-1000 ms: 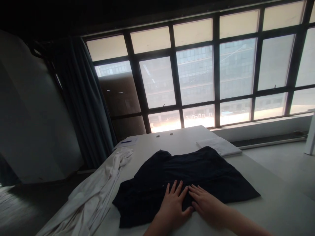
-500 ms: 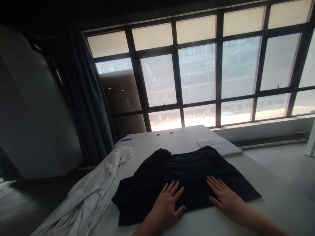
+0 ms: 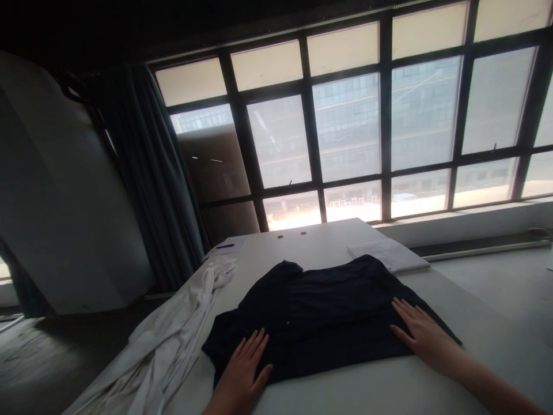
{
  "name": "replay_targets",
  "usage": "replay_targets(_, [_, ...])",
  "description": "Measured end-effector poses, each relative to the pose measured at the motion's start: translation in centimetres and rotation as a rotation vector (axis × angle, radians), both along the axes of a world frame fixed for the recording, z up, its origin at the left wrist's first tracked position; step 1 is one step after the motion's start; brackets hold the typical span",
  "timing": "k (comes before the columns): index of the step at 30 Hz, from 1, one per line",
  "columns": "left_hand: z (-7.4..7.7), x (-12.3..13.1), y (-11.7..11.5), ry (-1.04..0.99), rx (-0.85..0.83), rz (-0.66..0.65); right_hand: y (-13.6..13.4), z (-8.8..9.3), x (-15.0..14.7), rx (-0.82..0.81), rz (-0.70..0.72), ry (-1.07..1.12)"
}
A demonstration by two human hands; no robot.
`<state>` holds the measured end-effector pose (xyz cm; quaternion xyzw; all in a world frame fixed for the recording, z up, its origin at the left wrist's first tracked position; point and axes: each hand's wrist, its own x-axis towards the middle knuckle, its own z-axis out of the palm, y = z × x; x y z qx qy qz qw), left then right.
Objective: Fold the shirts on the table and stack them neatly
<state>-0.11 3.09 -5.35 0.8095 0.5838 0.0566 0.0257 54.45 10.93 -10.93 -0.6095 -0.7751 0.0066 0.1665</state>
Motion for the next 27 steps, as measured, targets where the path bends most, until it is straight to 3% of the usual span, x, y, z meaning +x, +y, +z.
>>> replay_targets(3, [0.2,-0.4,-0.2,-0.005,0.077,0.121,0.3,-0.5,0.7,0.093,-0.12,0.023])
replay_targets(9, [2.9,-0.8,0.2,-0.011,0.11,0.274,1.1,-0.5,3.2,0.133,-0.388,0.008])
replay_targets(13, [3.3,-1.6,0.4,0.009,0.108,0.34,1.3,-0.4,3.9,0.125,-0.382,0.038])
replay_targets(22, [2.4,-1.6,0.5,-0.047,0.11,0.381,1.4,-0.1,3.5,0.253,-0.215,0.224])
replay_targets(27, [2.7,-1.4,0.4,-0.034,0.14,0.402,1.4,-0.4,3.5,0.19,-0.273,0.229])
